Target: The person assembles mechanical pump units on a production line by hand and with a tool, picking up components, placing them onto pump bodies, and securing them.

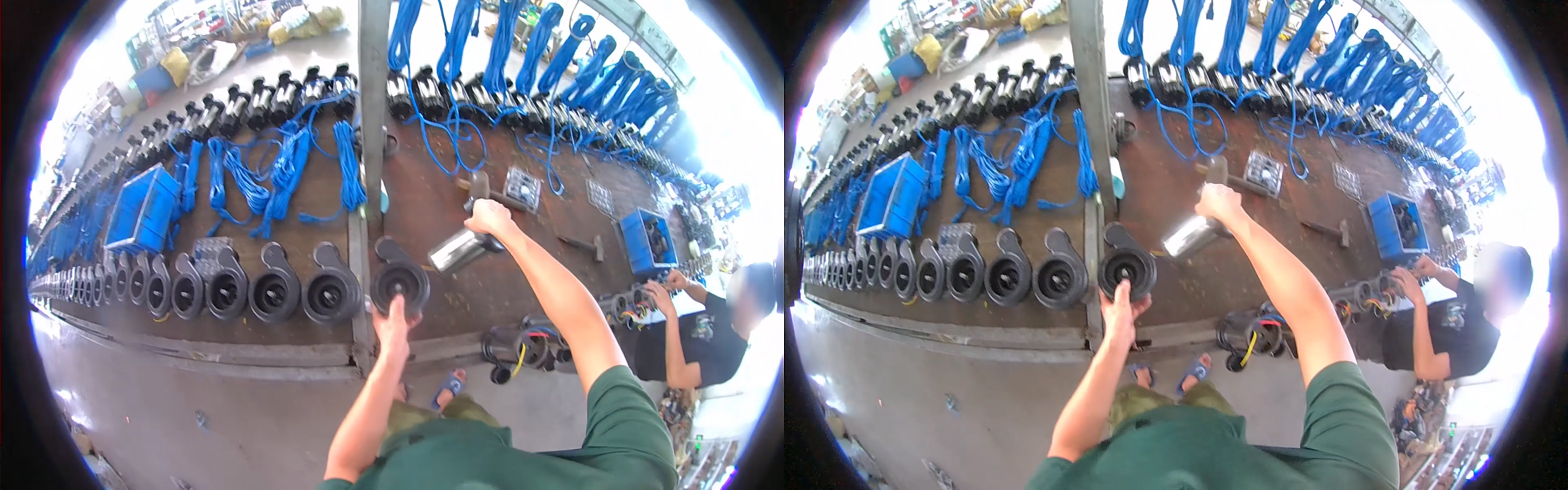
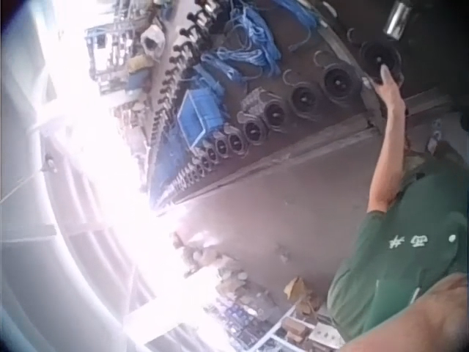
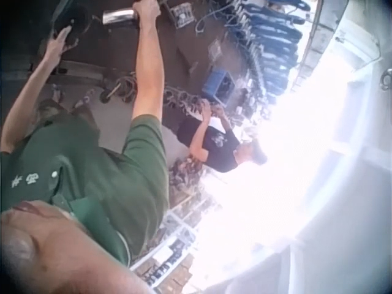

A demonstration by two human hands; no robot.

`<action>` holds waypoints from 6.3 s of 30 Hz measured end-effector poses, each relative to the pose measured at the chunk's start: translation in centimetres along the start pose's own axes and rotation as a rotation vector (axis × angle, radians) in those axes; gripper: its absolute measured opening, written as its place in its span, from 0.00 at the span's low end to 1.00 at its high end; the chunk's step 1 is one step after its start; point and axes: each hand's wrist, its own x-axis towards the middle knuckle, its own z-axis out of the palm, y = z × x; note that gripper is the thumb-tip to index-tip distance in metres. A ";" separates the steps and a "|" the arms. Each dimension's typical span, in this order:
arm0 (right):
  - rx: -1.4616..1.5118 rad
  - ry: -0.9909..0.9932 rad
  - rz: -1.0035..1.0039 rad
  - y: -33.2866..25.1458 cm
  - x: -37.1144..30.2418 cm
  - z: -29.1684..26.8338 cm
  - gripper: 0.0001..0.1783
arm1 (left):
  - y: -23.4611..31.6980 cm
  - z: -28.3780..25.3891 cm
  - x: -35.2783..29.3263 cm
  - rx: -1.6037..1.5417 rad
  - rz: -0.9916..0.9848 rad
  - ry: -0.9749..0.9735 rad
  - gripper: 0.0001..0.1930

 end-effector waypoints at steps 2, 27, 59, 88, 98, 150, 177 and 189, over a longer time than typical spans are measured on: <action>0.127 -0.010 -0.006 -1.0 -4.6 1.0 0.33 | -1.3 -0.1 0.8 -0.001 0.009 -0.008 0.25; -0.080 0.300 -0.478 -2.2 -15.9 7.5 0.16 | 0.8 0.3 1.9 -0.130 -0.107 -0.123 0.20; 0.423 0.341 -0.271 25.2 -41.9 16.3 0.16 | -21.3 4.6 -19.5 1.756 1.115 -0.766 0.11; 0.215 -0.013 -0.032 24.4 -10.2 0.7 0.32 | -8.2 30.4 3.4 1.937 0.410 -0.261 0.23; 0.359 0.814 0.107 23.6 -13.9 2.0 0.27 | -9.2 29.7 -1.9 1.312 1.306 -0.121 0.09; 0.407 0.226 -0.317 52.7 -39.1 22.6 0.22 | -44.5 20.1 -21.0 1.988 1.356 -0.639 0.06; 0.274 0.008 0.175 50.2 -5.8 -0.2 0.33 | -26.9 51.1 3.5 1.801 0.588 -0.251 0.22; 1.776 0.026 0.766 46.6 -25.7 4.5 0.24 | -31.9 43.7 -9.3 0.196 -0.507 0.149 0.27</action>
